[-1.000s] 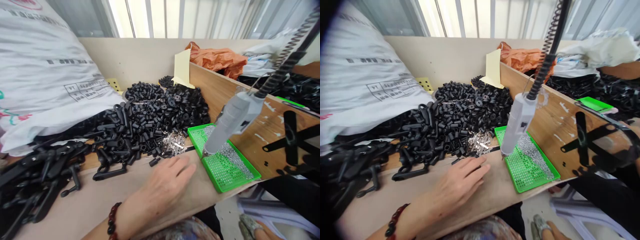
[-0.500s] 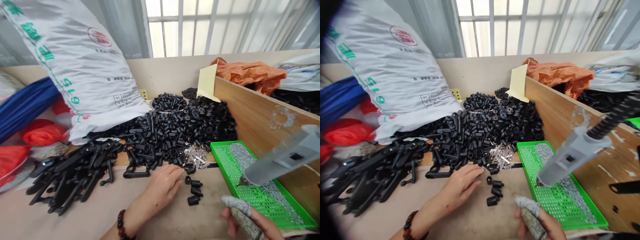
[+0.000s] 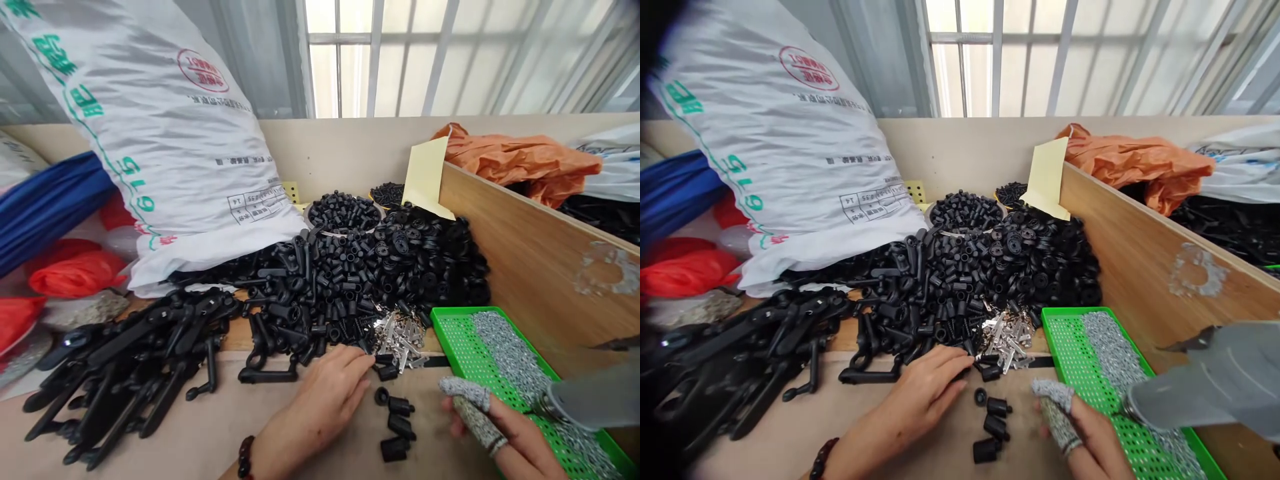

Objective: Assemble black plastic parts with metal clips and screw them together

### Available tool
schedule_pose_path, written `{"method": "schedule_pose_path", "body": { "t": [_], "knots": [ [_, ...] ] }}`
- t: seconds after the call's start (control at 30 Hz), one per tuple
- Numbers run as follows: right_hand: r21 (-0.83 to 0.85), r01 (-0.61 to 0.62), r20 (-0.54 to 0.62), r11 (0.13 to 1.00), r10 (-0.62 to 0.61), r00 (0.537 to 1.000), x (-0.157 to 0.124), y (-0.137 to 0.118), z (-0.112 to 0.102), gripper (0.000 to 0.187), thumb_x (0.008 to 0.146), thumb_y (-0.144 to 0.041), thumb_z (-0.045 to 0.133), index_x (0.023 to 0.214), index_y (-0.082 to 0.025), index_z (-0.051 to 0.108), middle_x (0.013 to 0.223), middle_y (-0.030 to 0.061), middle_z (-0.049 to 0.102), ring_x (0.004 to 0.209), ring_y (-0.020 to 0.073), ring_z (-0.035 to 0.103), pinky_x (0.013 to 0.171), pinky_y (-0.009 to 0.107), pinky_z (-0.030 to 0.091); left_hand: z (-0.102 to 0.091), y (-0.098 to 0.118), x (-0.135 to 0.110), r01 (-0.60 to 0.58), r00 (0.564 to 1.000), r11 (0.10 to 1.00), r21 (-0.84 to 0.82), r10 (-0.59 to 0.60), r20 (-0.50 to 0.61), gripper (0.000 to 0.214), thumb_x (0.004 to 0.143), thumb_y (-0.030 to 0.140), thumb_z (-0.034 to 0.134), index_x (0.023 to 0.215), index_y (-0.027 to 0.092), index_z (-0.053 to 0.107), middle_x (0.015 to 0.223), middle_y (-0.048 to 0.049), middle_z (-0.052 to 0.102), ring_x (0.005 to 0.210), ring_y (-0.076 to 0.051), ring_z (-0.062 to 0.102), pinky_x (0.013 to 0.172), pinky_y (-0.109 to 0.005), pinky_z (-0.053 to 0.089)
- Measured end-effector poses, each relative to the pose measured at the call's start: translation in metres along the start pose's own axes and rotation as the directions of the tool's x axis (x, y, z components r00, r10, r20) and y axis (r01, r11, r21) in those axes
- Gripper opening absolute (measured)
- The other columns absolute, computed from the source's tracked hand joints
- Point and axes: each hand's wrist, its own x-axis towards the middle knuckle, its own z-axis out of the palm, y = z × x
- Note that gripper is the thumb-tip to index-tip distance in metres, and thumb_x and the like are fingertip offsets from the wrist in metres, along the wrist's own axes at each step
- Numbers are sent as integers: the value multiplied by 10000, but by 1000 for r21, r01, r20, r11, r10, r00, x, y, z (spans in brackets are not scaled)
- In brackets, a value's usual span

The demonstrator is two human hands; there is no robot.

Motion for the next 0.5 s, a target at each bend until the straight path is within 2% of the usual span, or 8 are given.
{"method": "schedule_pose_path", "body": {
  "t": [0.03, 0.07, 0.1, 0.17, 0.23, 0.33, 0.4, 0.5],
  "knots": [
    [-188, 98, -69, 977, -113, 991, 5, 0, -3, 340, 866, -290, 444, 1141, -248, 638, 1100, 34, 684, 968, 192, 668, 772, 234, 549, -1, -1, 2, 5, 1000, 1000, 1, -5, -3, 279, 900, 152, 474, 1152, 225, 571, 1109, -36, 636, 994, -192, 578, 885, -341, 509],
    [-365, 190, -128, 912, -251, 960, 12, -3, -5, 335, 827, -248, 429, 1075, -184, 645, 1044, 85, 698, 901, 215, 688, 705, 244, 568, -2, -1, 3, 8, 1000, 1000, 1, -8, -5, 283, 897, 149, 478, 1154, 221, 572, 1110, -37, 637, 993, -193, 580, 884, -341, 512],
    [-503, 286, -137, 816, -402, 905, 20, -9, -8, 325, 787, -195, 395, 1002, -146, 633, 977, 115, 708, 832, 222, 698, 662, 251, 574, -2, -2, 4, 10, 1000, 1000, 1, -10, -10, 285, 892, 142, 486, 1152, 216, 574, 1110, -38, 639, 990, -195, 583, 884, -344, 515],
    [-652, 424, -34, 629, -582, 812, 37, -24, -13, 321, 703, -110, 346, 923, -139, 579, 903, 128, 705, 796, 217, 696, 674, 269, 573, -2, -3, 5, 11, 1000, 1000, 3, -11, -26, 288, 875, 126, 506, 1143, 202, 581, 1105, -43, 643, 982, -199, 589, 881, -350, 522],
    [-679, 445, 37, 583, -579, 815, 52, -37, -12, 350, 637, -76, 360, 913, -168, 554, 934, 100, 688, 851, 215, 674, 708, 292, 562, -2, -5, 5, 5, 999, 1000, 0, -5, -45, 286, 865, 115, 517, 1130, 195, 591, 1102, -47, 646, 973, -197, 594, 874, -346, 528],
    [-620, 439, 118, 651, -476, 872, 63, -41, -3, 419, 567, -49, 411, 911, -211, 588, 955, 40, 651, 873, 209, 616, 730, 314, 522, 0, -10, 3, -6, 997, 1000, -11, 6, -75, 279, 872, 122, 508, 1127, 198, 591, 1104, -50, 645, 974, -193, 595, 865, -337, 530],
    [-600, 406, 122, 690, -422, 898, 67, -40, 7, 380, 537, -52, 444, 829, -220, 620, 885, 37, 642, 823, 237, 583, 698, 360, 482, -1, -12, 2, -14, 996, 1000, -23, 12, -87, 272, 883, 134, 496, 1131, 199, 587, 1107, -52, 644, 983, -192, 591, 868, -335, 525],
    [-619, 364, 90, 696, -397, 913, 72, -44, 21, 270, 524, -61, 468, 701, -196, 621, 813, 79, 647, 785, 295, 559, 682, 437, 412, -2, -13, 1, -13, 996, 998, -54, 8, -88, 269, 898, 144, 479, 1142, 200, 578, 1113, -51, 640, 998, -189, 581, 884, -332, 513]
  ]
}}
